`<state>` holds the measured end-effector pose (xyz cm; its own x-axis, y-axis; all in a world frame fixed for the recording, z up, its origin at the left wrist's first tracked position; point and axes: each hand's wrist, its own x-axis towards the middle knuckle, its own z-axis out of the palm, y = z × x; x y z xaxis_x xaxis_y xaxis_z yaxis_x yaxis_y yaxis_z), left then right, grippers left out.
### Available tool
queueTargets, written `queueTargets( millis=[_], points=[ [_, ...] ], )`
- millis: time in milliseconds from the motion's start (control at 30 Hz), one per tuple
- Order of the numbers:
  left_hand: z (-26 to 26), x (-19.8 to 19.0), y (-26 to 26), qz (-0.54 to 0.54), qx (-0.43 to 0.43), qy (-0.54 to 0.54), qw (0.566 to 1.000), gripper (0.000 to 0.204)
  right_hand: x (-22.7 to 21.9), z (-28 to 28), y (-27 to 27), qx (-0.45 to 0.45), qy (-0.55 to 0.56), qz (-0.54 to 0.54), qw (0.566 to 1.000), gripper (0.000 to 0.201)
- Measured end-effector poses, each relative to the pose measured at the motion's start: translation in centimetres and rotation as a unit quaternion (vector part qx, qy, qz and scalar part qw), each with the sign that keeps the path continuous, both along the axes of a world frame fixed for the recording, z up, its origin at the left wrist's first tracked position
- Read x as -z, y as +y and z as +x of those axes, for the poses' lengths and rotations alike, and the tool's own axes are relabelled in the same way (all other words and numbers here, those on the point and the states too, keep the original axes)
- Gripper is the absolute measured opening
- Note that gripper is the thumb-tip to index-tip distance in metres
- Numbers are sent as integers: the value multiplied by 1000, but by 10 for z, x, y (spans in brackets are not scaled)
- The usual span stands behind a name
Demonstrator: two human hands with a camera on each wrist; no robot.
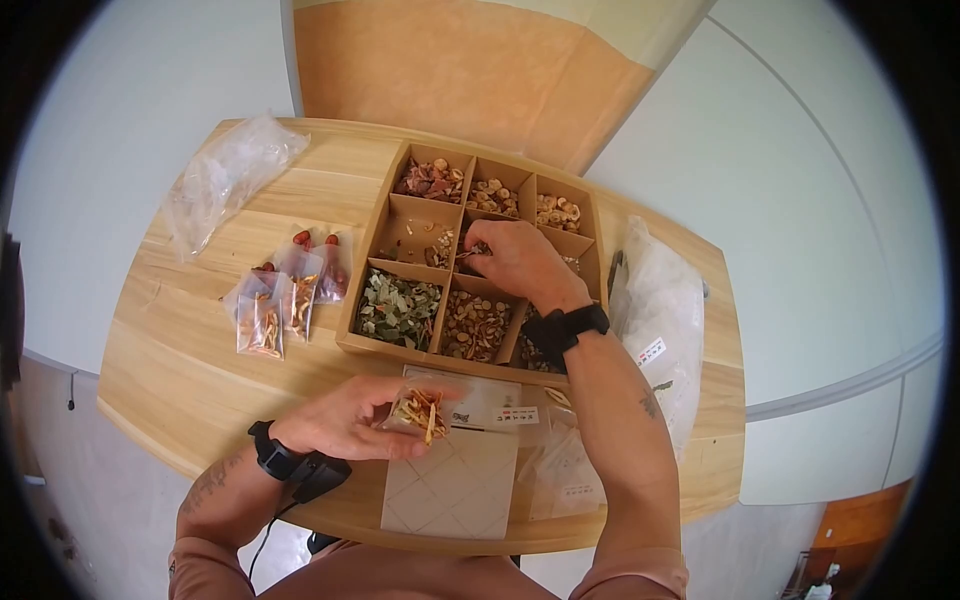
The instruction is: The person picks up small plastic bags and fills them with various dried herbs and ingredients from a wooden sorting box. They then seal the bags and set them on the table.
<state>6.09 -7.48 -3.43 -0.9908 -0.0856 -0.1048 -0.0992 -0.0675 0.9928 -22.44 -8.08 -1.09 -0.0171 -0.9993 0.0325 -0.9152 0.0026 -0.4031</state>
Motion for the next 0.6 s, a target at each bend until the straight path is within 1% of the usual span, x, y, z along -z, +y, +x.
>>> queueTargets(
  millis=[500, 600],
  points=[
    [0, -2, 0, 8, 5, -3, 1000, 61, 2, -1, 0, -1, 0, -8, 1000, 19],
    [0, -3, -1, 10, 6, -5, 1000, 60, 1, 0, 0, 4, -18, -9, 1000, 20]
  ],
)
